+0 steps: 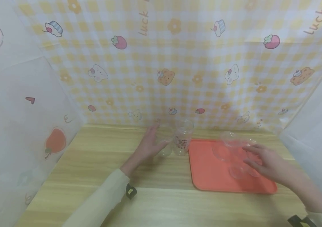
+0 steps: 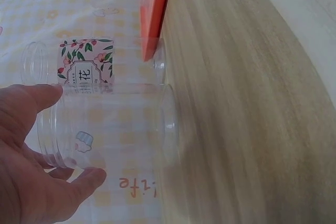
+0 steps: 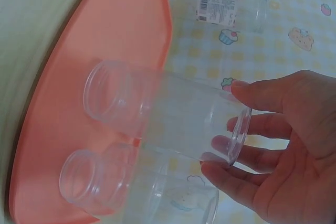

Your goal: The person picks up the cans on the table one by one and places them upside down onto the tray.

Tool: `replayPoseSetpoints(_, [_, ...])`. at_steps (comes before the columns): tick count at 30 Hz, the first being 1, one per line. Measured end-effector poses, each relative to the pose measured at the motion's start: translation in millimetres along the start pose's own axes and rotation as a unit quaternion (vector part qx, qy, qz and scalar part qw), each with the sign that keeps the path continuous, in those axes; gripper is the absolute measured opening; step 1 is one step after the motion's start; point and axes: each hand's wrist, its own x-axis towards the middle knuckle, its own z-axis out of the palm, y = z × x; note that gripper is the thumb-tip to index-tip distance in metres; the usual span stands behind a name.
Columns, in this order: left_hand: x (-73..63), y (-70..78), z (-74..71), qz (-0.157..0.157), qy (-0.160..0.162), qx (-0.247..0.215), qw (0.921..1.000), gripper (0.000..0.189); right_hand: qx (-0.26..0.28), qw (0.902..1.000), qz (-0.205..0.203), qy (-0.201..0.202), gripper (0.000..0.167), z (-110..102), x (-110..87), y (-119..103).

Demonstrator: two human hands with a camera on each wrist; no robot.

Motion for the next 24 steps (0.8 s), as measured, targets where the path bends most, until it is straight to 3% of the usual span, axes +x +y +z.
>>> replayPoseSetpoints(10, [1.8,3.2,-8.0,-0.002,-0.033,0.016,0.9993,0.092,-0.025,0.9994,-0.023,0.003,0.045,7,3.8,0])
replayPoseSetpoints(18, [12.4,10.8,-15.6,-0.021,-0.074,0.041,0.9962,0.098,-0.046,0.9964,-0.064,0.03,0.049,12,5.1,-3])
replayPoseSetpoints(24, [18.1,15.4,-21.5,-0.021,-0.091,0.062,0.9937,0.1,-0.04,0.9972,-0.055,0.03,0.049,14,4.5,-3])
